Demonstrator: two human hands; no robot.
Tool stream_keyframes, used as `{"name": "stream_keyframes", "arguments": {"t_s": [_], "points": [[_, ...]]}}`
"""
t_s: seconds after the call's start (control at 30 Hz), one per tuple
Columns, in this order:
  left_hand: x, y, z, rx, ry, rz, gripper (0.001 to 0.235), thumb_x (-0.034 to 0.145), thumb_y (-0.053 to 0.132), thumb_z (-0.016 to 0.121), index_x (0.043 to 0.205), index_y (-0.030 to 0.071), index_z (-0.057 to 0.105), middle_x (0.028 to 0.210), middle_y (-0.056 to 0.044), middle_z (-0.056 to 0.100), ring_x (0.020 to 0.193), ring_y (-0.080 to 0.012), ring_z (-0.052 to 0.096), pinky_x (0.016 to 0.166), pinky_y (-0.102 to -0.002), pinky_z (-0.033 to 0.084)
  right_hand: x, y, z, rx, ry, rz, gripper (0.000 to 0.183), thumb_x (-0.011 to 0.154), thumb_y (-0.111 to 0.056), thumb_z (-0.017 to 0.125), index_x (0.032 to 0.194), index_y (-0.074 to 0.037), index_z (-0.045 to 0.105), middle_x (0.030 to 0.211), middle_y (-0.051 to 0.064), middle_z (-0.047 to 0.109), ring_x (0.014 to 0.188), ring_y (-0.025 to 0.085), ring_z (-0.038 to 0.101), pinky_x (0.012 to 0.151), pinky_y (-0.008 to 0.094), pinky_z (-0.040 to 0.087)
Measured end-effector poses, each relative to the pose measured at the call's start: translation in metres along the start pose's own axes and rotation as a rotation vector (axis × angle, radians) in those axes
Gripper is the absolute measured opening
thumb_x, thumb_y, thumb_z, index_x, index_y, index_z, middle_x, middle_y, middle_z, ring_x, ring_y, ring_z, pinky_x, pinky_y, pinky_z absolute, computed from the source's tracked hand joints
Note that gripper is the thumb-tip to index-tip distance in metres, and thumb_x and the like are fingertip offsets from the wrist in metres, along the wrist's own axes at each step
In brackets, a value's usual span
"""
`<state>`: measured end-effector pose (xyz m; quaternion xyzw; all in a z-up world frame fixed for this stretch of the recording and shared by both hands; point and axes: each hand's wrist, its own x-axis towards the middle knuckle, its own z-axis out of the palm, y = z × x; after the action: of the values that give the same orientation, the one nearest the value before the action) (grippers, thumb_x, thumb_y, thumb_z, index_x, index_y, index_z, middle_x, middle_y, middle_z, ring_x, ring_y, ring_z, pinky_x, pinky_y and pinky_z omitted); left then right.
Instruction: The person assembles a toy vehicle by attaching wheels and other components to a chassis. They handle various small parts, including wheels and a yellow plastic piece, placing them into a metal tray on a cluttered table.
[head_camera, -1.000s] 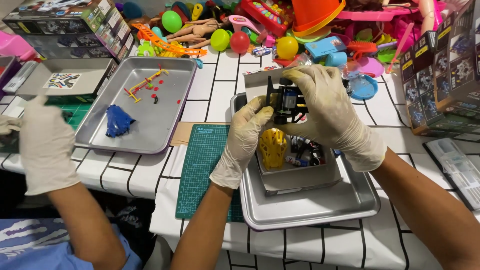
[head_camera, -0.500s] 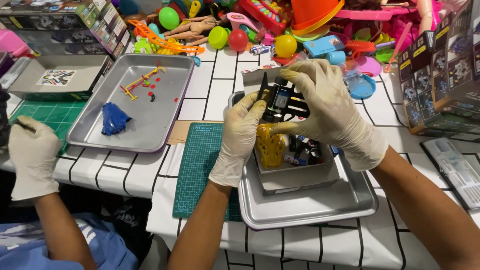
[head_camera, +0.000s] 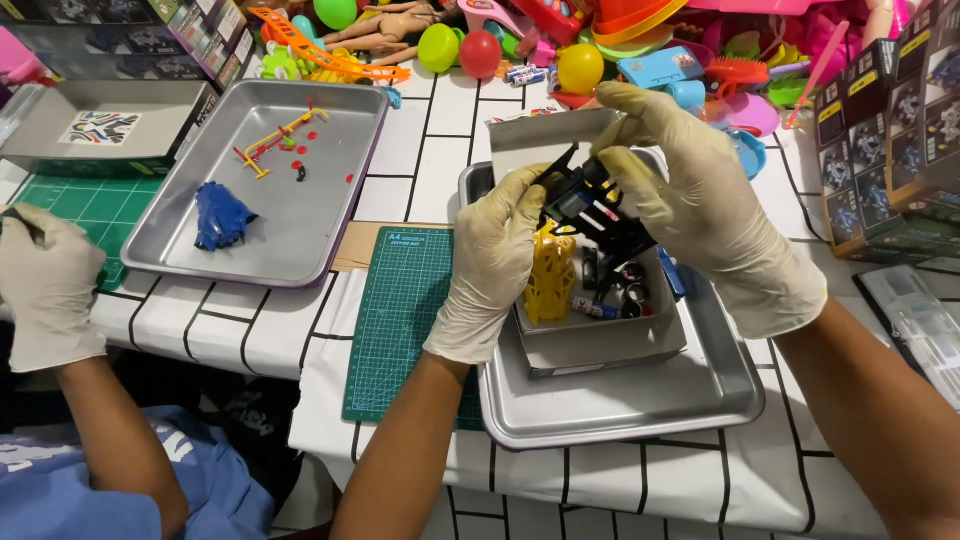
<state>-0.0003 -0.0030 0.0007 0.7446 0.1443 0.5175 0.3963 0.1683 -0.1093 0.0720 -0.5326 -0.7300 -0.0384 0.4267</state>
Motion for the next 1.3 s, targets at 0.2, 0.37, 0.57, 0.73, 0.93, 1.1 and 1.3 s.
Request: {"name": "stream_keyframes", "arguments": {"t_s": [0.2,0.37,0.57,0.73,0.93,1.1,1.3], "points": [[0.004,0.012,-0.003,-0.023,-0.021,-0.036,0.029,0.106,0.022,0.049,0.12,0.005,0.066,0.105,-0.008,0.075,0.094,-0.0172,0.072,0.084,-0.027,0.062,0.006,-0.011,-0.014,-0.004,-0.062,0.109,0.052,0.111,-0.033,0.039,0.145,0.005,0.045,0.115,0.014,0.071,0.107,0.027,0.07,0.096,0.039,0.052],[0.0,-0.005,-0.001,0.025,-0.019,0.074,0.024,0.105,0.017,0.054,0.123,0.005,0.065,0.112,-0.009,0.074,0.095,-0.02,0.073,0.084,-0.03,0.062,0.003,-0.001,-0.015,-0.034,-0.085,0.072,0.052,0.113,-0.037,0.033,0.144,0.003,0.047,0.098,0.006,0.068,0.091,0.022,0.071,0.083,0.036,0.056],[0.0,-0.006,-0.001,0.04,-0.005,0.064,0.022,0.104,0.016,0.057,0.121,0.005,0.066,0.099,-0.007,0.074,0.075,-0.0143,0.065,0.068,-0.029,0.057,0.003,-0.002,-0.015,0.18,-0.089,0.075,0.051,0.112,-0.033,0.037,0.144,0.006,0.047,0.111,0.015,0.068,0.105,0.027,0.07,0.1,0.038,0.057],[0.001,0.0,-0.001,-0.024,-0.02,0.02,0.023,0.104,0.015,0.055,0.121,0.003,0.066,0.104,-0.007,0.074,0.086,-0.0157,0.07,0.079,-0.027,0.061,0.003,0.008,-0.018,0.019,-0.165,0.076,0.023,0.103,-0.011,0.065,0.125,-0.004,0.068,0.115,0.01,0.072,0.1,0.02,0.069,0.091,0.033,0.054],[0.003,0.005,-0.003,-0.069,-0.023,-0.024,0.024,0.104,0.017,0.055,0.119,0.002,0.066,0.107,-0.009,0.074,0.099,-0.0195,0.072,0.092,-0.03,0.061,-0.005,0.026,-0.019,-0.206,-0.179,0.057,0.022,0.109,-0.027,0.059,0.104,-0.008,0.069,0.099,0.005,0.064,0.083,0.022,0.062,0.067,0.038,0.048],[0.004,0.007,-0.004,-0.021,0.055,-0.087,0.025,0.104,0.019,0.052,0.118,0.005,0.067,0.101,-0.006,0.073,0.092,-0.0173,0.07,0.082,-0.028,0.059,0.003,0.01,-0.025,-0.067,-0.286,0.216,0.022,0.101,-0.026,0.062,0.113,-0.008,0.067,0.103,0.005,0.073,0.092,0.021,0.068,0.081,0.035,0.054],[0.005,0.006,-0.004,-0.123,0.138,-0.141,0.023,0.103,0.015,0.052,0.117,0.004,0.067,0.105,-0.006,0.073,0.097,-0.0175,0.07,0.089,-0.029,0.059,0.003,0.01,-0.02,-0.047,-0.391,0.431,0.024,0.092,-0.02,0.072,0.115,-0.012,0.069,0.092,0.002,0.076,0.082,0.014,0.07,0.08,0.029,0.056]]}}
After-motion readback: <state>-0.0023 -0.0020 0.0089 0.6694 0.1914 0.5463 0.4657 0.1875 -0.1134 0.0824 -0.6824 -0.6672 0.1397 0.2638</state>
